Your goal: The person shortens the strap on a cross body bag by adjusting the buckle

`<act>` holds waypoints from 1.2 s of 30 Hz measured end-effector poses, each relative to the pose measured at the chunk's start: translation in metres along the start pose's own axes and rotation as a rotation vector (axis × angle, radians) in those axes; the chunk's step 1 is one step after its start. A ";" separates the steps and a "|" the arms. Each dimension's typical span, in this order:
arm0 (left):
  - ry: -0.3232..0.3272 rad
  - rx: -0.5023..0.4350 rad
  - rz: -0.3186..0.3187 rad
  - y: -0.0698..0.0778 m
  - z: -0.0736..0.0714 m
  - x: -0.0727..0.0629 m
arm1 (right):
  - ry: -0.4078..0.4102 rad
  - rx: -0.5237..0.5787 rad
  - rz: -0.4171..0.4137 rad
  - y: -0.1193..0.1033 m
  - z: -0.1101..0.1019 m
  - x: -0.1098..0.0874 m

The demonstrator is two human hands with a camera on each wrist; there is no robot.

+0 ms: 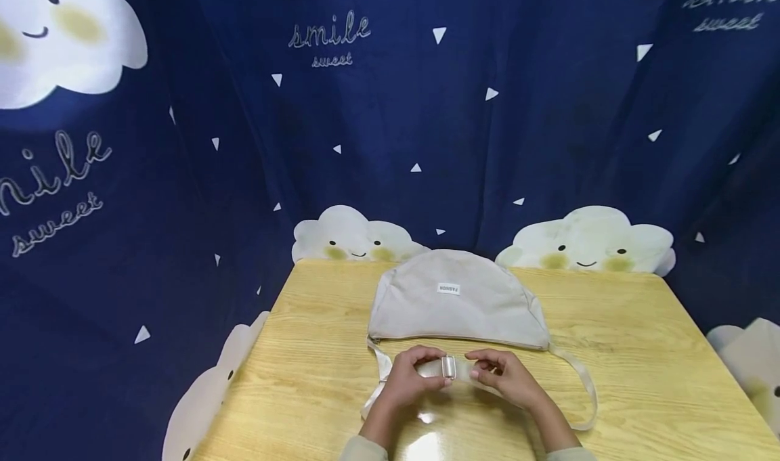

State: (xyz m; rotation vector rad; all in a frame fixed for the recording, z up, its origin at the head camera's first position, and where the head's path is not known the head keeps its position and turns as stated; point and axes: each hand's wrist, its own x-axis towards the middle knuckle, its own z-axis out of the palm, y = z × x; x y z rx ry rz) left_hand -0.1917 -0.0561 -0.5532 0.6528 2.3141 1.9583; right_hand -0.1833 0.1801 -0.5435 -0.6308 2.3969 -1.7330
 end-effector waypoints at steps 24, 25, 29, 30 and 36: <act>-0.002 -0.087 -0.030 0.028 -0.009 -0.007 | 0.066 0.102 0.171 0.022 -0.014 -0.017; -0.005 -0.087 -0.039 0.029 -0.010 -0.007 | 0.073 0.106 0.179 0.021 -0.014 -0.017; -0.020 -0.099 -0.064 0.029 -0.010 -0.006 | 0.101 0.143 0.202 0.019 -0.013 -0.015; -0.022 -0.099 -0.072 0.029 -0.010 -0.006 | 0.102 0.149 0.199 0.019 -0.012 -0.015; -0.027 -0.117 -0.089 0.028 -0.011 -0.005 | 0.094 0.141 0.165 0.019 -0.012 -0.014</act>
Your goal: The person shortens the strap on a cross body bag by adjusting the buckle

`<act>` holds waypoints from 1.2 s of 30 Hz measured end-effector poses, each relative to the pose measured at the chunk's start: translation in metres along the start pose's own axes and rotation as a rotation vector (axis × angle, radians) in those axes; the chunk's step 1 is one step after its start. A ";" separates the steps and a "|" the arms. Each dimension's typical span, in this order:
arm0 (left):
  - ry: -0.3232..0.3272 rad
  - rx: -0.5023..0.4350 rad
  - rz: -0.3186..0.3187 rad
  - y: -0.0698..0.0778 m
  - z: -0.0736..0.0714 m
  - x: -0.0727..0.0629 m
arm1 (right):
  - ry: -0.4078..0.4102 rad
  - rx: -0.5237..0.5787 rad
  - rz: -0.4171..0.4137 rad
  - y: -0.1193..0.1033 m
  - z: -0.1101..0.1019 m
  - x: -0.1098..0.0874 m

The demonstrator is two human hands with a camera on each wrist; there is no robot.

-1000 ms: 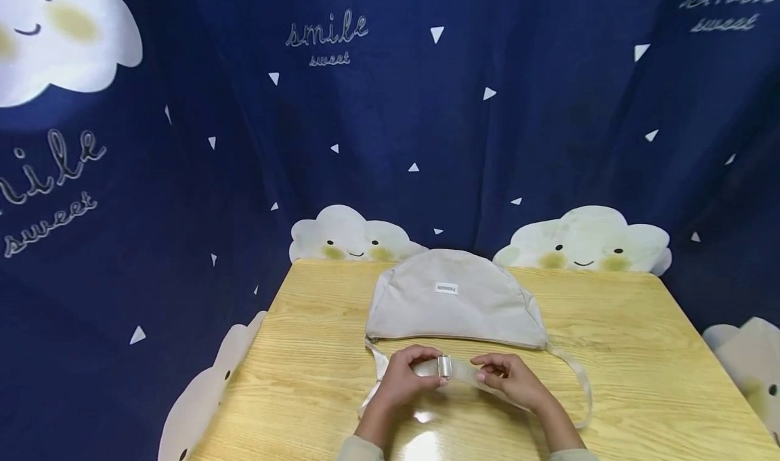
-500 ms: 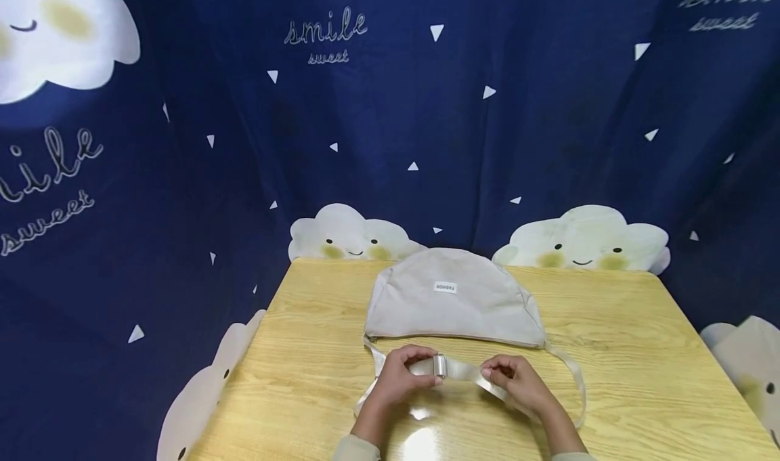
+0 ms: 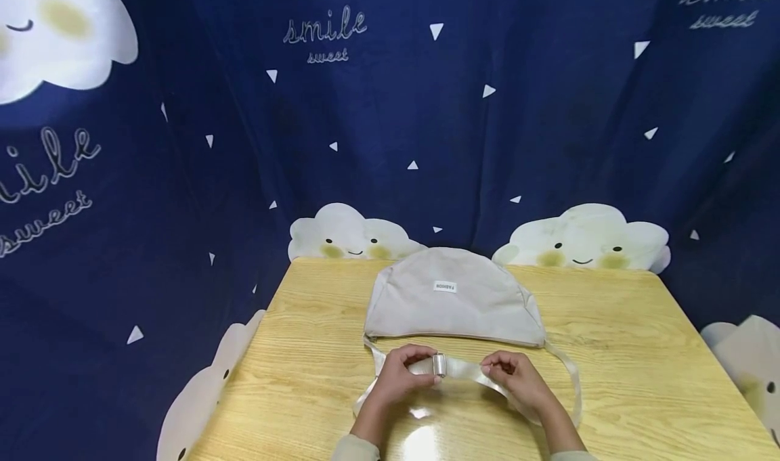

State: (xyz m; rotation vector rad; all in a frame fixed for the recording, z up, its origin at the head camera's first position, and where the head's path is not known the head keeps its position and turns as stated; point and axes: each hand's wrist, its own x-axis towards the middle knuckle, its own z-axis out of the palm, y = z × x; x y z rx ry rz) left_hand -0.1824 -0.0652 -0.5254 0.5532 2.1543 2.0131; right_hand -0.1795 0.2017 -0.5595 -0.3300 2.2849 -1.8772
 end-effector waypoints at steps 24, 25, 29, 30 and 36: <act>-0.041 -0.002 0.027 0.003 0.001 0.000 | -0.104 -0.016 -0.040 0.004 0.004 0.006; -0.045 0.001 0.033 0.002 0.001 0.000 | -0.102 -0.024 -0.051 0.003 0.004 0.006; -0.060 0.010 0.064 0.002 0.001 0.000 | -0.102 -0.027 -0.078 -0.003 0.004 0.006; -0.064 0.006 0.068 0.002 0.001 0.000 | -0.100 -0.021 -0.076 -0.004 0.004 0.006; -0.069 0.005 0.053 0.007 0.000 -0.002 | -0.122 0.028 -0.069 -0.006 0.008 0.007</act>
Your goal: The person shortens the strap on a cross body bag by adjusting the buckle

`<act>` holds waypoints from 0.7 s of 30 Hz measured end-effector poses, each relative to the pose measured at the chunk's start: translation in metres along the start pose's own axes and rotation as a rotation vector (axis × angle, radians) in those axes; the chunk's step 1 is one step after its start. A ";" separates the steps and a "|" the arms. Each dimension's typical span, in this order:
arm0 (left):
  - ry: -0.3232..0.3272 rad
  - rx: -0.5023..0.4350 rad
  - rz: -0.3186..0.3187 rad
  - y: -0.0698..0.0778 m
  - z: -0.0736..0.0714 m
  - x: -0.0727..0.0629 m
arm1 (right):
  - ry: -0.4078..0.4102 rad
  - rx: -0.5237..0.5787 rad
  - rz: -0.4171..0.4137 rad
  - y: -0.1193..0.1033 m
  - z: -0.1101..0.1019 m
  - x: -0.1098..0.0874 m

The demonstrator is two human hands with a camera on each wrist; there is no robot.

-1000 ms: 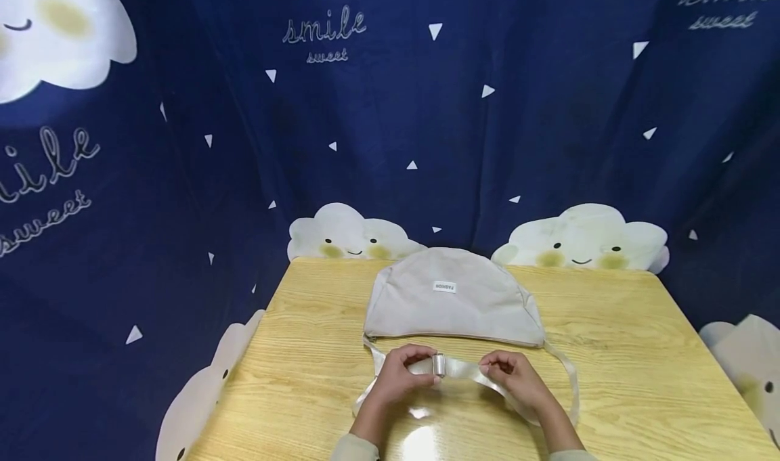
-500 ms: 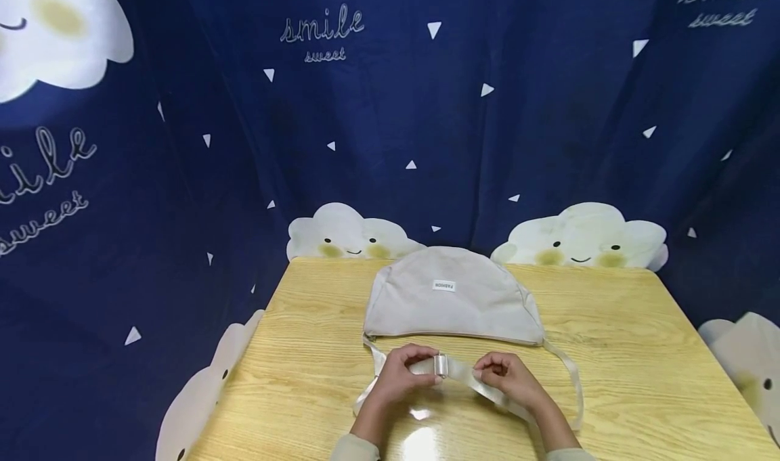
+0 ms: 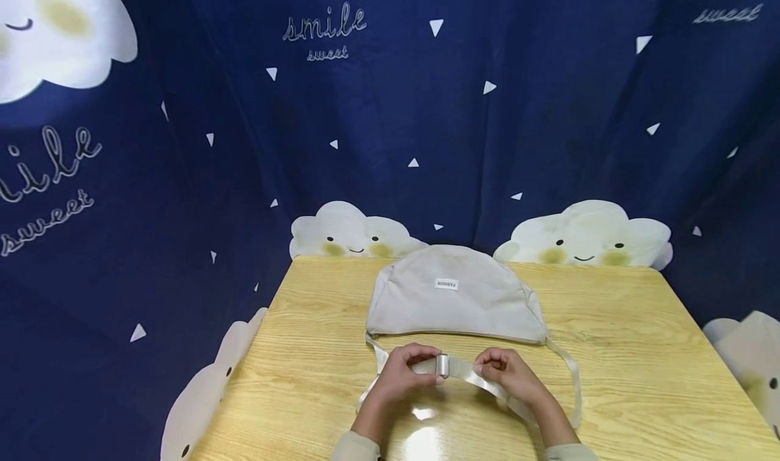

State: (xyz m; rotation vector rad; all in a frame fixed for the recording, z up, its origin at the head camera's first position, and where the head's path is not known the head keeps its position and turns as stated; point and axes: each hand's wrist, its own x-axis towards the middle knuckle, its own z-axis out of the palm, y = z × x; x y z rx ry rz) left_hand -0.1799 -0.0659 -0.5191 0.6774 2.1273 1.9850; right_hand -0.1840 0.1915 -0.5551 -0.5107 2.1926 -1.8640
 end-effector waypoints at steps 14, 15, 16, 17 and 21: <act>-0.018 -0.038 -0.009 -0.037 -0.004 0.003 | -0.024 0.047 -0.042 0.000 0.004 -0.001; -0.023 -0.052 -0.005 -0.038 -0.004 0.003 | -0.028 0.052 -0.044 0.000 0.004 -0.002; -0.030 -0.064 -0.004 -0.039 -0.004 0.003 | -0.035 0.058 -0.044 0.000 0.004 -0.002; -0.036 -0.075 0.000 -0.039 -0.004 0.003 | -0.043 0.063 -0.035 0.000 0.004 -0.003; -0.041 -0.062 -0.007 -0.038 -0.006 0.003 | -0.096 0.066 -0.028 0.002 0.003 -0.002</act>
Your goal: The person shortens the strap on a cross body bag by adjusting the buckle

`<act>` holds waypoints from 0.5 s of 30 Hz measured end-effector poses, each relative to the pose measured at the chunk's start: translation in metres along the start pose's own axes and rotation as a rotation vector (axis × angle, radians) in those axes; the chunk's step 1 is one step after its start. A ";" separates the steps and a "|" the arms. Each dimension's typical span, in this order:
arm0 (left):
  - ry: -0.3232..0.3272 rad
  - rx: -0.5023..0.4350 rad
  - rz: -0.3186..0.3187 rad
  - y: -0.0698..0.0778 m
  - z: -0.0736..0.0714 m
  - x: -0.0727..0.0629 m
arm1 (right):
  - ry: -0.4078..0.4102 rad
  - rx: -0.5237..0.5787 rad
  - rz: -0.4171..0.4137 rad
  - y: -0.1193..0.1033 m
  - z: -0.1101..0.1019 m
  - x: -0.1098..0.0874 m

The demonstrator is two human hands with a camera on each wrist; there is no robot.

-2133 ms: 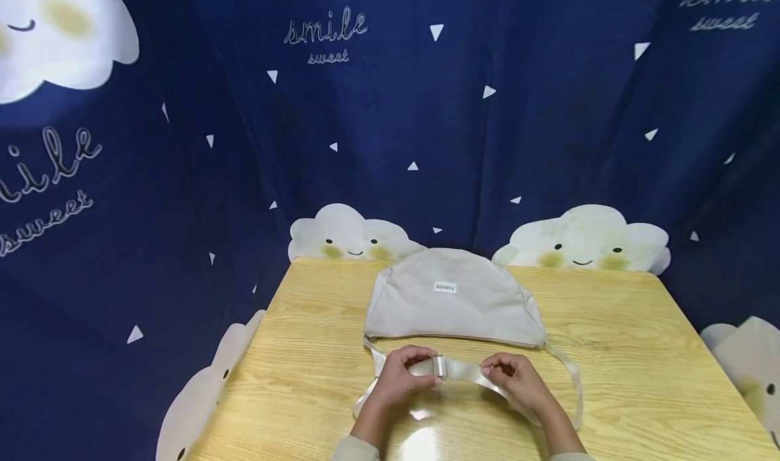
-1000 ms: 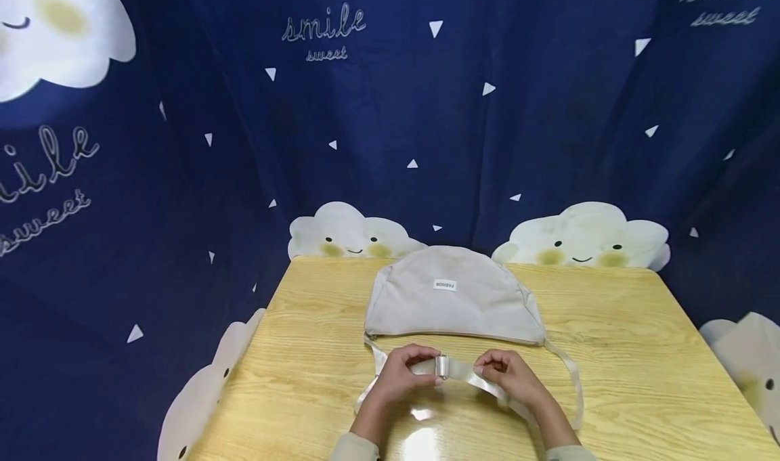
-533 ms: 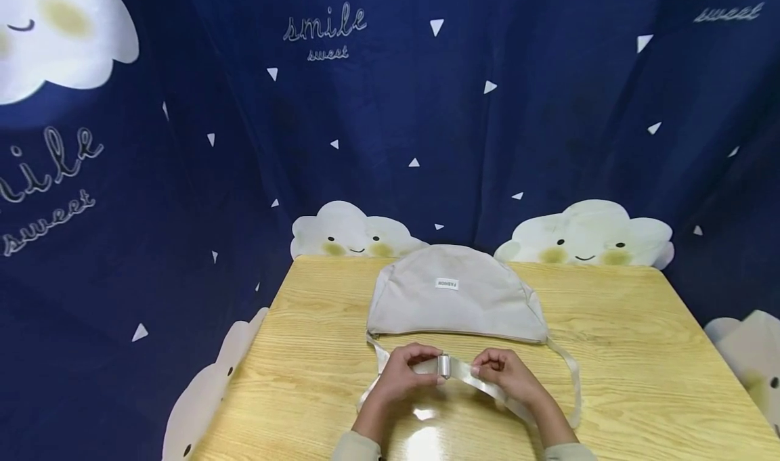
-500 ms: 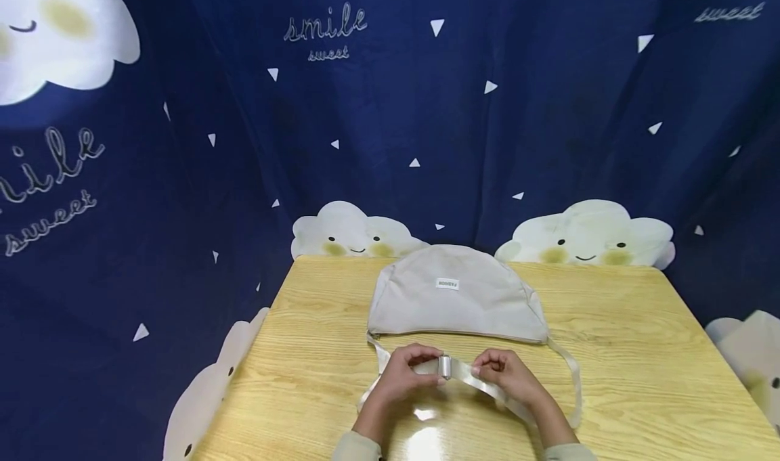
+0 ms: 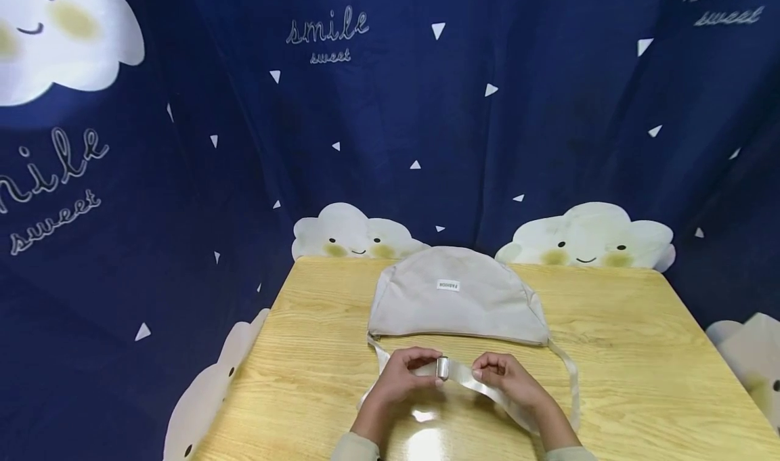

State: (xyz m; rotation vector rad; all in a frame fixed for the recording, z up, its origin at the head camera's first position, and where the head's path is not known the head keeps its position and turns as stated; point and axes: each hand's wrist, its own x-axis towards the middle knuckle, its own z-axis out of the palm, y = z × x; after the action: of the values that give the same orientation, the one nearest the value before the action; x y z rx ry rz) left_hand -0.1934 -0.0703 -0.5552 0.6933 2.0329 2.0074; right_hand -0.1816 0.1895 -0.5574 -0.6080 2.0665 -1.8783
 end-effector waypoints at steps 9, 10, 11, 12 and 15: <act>-0.012 0.024 -0.027 0.002 0.000 0.002 | -0.002 0.023 -0.004 0.000 0.003 0.003; -0.013 0.027 -0.030 0.001 0.000 0.002 | -0.004 0.025 -0.003 0.001 0.004 0.003; -0.014 0.030 -0.032 0.001 0.000 0.001 | -0.007 0.033 0.000 0.002 0.005 0.004; -0.014 0.037 -0.035 0.001 0.000 0.001 | -0.007 0.042 0.001 0.003 0.006 0.004; -0.021 0.050 -0.034 0.004 0.001 0.000 | -0.004 0.081 0.008 0.005 0.011 0.006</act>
State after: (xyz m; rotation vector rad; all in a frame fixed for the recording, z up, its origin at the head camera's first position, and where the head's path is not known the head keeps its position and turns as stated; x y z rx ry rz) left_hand -0.1917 -0.0693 -0.5514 0.6821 2.0755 1.9288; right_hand -0.1824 0.1767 -0.5636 -0.5822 1.9770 -1.9435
